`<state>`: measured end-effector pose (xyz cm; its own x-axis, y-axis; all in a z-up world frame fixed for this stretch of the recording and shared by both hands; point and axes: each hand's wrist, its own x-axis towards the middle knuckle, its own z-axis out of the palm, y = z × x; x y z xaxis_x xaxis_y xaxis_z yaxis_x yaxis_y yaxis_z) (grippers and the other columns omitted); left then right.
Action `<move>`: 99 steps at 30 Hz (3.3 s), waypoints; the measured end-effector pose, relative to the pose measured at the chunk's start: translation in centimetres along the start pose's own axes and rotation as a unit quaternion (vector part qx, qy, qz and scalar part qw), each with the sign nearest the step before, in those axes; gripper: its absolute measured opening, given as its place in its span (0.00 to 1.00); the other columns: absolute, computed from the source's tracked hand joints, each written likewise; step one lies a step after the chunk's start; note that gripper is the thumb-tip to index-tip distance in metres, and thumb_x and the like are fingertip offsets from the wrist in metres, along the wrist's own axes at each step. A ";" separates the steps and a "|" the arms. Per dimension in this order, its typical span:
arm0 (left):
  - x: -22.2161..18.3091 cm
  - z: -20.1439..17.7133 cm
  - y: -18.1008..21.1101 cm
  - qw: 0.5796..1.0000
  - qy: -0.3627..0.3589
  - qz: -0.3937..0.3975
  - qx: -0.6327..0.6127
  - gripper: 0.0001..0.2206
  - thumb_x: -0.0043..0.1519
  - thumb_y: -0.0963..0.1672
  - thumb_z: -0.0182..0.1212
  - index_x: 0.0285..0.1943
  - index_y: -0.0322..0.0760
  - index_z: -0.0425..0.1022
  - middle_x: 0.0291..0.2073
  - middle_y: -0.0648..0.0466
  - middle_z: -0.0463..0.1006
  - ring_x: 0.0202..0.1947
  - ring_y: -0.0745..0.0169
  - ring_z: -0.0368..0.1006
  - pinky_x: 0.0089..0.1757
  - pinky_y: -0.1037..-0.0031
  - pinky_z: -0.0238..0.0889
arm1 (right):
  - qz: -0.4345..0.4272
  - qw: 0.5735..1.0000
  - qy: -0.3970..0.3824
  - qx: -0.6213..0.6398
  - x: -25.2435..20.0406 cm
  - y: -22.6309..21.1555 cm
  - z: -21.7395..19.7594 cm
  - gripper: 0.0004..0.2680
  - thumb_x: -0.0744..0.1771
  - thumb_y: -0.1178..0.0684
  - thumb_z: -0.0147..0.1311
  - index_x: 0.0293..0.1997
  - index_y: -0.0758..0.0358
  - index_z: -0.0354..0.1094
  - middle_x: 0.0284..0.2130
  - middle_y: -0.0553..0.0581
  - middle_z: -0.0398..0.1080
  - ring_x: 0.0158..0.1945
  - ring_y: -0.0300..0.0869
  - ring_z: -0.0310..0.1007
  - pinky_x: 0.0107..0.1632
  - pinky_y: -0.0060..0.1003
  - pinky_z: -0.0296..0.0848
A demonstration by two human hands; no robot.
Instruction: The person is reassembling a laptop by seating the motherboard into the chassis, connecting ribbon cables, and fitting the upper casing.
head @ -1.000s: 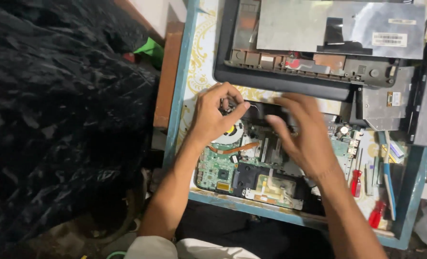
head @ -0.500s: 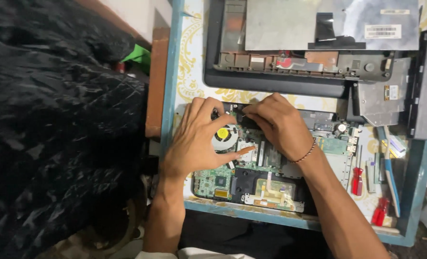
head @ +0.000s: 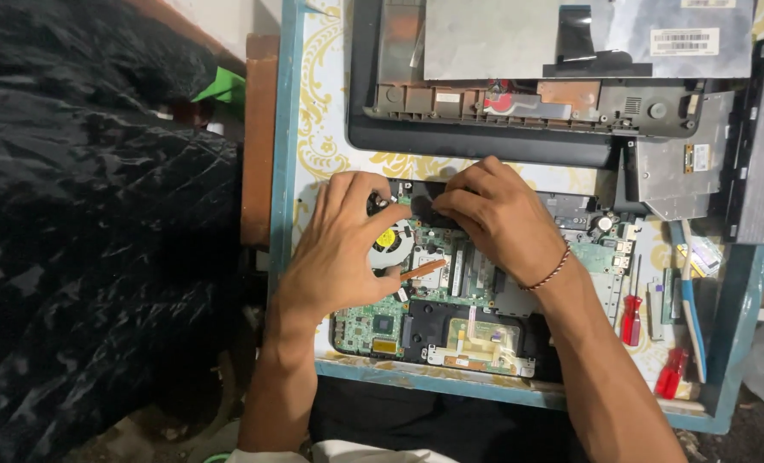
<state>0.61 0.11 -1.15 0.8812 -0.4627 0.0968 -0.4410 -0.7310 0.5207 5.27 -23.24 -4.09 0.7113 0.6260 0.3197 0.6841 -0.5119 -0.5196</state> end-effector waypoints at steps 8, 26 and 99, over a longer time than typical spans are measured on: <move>0.0 0.2 0.1 1.000 0.003 0.009 -0.015 0.25 0.36 0.43 0.74 0.46 0.32 0.81 0.44 0.47 0.64 0.52 0.43 0.56 0.52 0.56 0.56 | 0.013 0.999 -0.037 -0.025 0.1 -0.5 -0.4 0.04 0.64 0.61 0.65 0.36 0.56 0.76 0.35 0.53 0.73 0.46 0.47 0.71 0.48 0.40 0.70; 0.0 0.5 -0.2 0.999 -0.005 0.002 -0.033 0.26 0.37 0.43 0.72 0.49 0.34 0.79 0.42 0.48 0.64 0.51 0.44 0.57 0.54 0.55 0.55 | 0.025 0.995 -0.100 -0.014 -0.1 -0.3 -0.3 0.10 0.60 0.66 0.65 0.37 0.53 0.79 0.37 0.53 0.75 0.45 0.45 0.72 0.48 0.37 0.72; -12.5 7.1 12.1 0.933 0.234 -0.272 -0.005 0.33 0.55 0.46 0.70 0.67 0.23 0.63 0.70 0.28 0.53 0.70 0.23 0.51 0.64 0.40 0.48 | 0.411 0.884 0.172 -0.138 -21.3 -11.4 -3.2 0.13 0.68 0.55 0.57 0.56 0.74 0.69 0.43 0.69 0.73 0.41 0.58 0.73 0.45 0.47 0.71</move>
<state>-16.94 -6.49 -2.15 0.9530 0.2474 0.1749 0.0929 -0.7881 0.6085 -17.10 -32.66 -2.42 0.9614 -0.2163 0.1697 -0.1082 -0.8650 -0.4899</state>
